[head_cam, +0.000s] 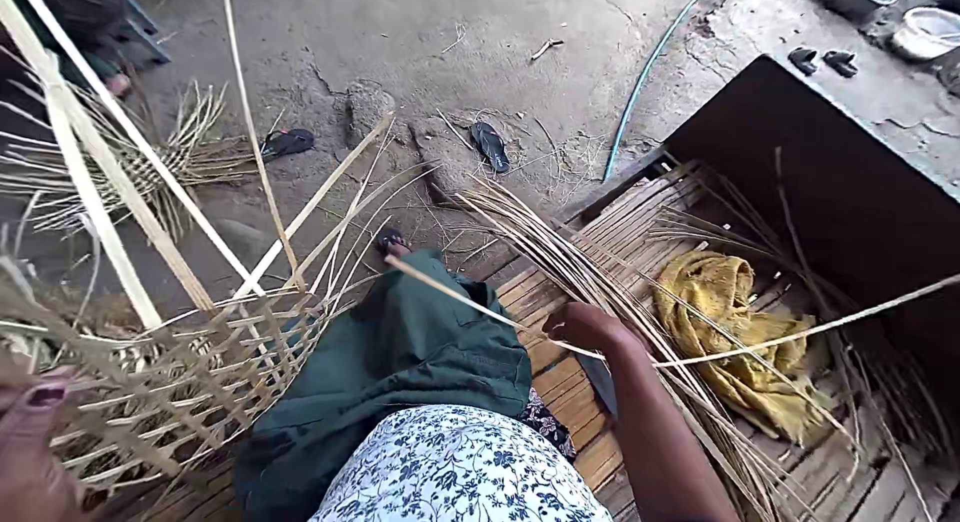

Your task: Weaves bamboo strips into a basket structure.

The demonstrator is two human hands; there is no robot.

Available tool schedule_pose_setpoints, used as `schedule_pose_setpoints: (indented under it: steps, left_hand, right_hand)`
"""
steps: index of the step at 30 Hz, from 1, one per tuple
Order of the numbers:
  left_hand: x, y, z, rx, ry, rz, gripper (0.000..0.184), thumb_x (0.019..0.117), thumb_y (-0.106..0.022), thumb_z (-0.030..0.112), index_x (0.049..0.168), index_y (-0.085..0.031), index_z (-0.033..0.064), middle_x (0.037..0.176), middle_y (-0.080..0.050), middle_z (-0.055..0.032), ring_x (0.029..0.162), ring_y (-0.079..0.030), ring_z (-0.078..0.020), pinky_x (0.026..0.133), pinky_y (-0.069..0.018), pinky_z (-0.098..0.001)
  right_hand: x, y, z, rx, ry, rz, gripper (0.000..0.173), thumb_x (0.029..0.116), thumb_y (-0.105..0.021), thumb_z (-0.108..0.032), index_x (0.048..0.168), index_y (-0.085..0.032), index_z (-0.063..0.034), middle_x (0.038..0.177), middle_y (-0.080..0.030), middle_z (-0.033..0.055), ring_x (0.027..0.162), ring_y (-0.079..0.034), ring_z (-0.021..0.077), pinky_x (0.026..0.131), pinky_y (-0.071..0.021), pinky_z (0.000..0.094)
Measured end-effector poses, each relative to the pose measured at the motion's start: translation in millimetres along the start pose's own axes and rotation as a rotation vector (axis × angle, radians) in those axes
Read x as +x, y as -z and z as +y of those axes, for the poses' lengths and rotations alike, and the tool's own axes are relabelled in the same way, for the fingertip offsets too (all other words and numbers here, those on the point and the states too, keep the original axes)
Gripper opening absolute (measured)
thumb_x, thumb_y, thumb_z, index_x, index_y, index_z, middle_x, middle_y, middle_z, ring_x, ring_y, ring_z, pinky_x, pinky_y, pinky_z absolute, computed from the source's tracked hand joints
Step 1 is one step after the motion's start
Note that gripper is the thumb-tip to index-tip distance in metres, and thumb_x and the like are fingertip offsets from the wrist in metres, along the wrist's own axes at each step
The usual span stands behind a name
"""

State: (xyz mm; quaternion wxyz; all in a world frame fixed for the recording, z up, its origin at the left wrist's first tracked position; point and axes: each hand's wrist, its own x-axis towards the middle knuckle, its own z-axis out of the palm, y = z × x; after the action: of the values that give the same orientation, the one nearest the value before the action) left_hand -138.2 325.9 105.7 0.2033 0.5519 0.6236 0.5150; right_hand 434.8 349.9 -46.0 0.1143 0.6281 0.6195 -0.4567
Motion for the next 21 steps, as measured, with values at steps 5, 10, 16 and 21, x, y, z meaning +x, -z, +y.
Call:
schedule_pose_setpoints:
  steps: [5,10,16,21]
  left_hand:
    - [-9.8,1.0,-20.4,0.008,-0.087,0.045,0.041,0.0965,-0.067,0.014,0.133,-0.052,0.0012,0.105,-0.07,0.0107,0.097,-0.069,-0.0029,0.093,-0.0583,-0.0266]
    - [-14.5,-6.2,-14.7,0.053,-0.152,0.047,0.041,0.0984,-0.067,0.022,0.129,-0.056,-0.0034,0.11,-0.071,-0.0025,0.101,-0.07,-0.0096,0.096,-0.0568,-0.0311]
    - [-21.1,-16.7,-2.4,0.094,-0.078,0.129,0.036,0.0964,-0.067,0.02,0.125,-0.06,-0.0003,0.114,-0.072,-0.0041,0.106,-0.068,-0.008,0.096,-0.0556,-0.0302]
    - [-18.4,-17.6,2.8,0.098,0.029,0.209,0.039,0.0948,-0.07,0.014,0.133,-0.065,0.0069,0.115,-0.073,-0.0036,0.105,-0.07,-0.0113,0.095,-0.0578,-0.034]
  right_hand:
    - [17.0,-23.5,-82.2,0.171,0.388,0.4,0.04,0.1042,-0.056,-0.023,0.142,-0.062,-0.0126,0.143,-0.061,0.0115,0.133,-0.058,0.0276,0.113,-0.0445,0.05]
    - [74.9,-39.0,-156.8,0.038,0.361,0.441,0.057,0.1078,-0.045,-0.043,0.151,-0.051,-0.0071,0.147,-0.056,0.0205,0.136,-0.053,0.0396,0.113,-0.0414,0.0566]
    - [104.1,-27.2,-194.9,-0.137,0.3,0.444,0.034,0.1046,-0.051,-0.015,0.134,-0.068,-0.0101,0.128,-0.067,0.0229,0.115,-0.065,0.0453,0.094,-0.0511,0.0666]
    - [30.2,16.2,-228.9,-0.034,0.666,0.494,0.031,0.1037,-0.058,-0.019,0.132,-0.071,-0.0186,0.097,-0.077,0.0103,0.075,-0.074,0.029,0.066,-0.061,0.0558]
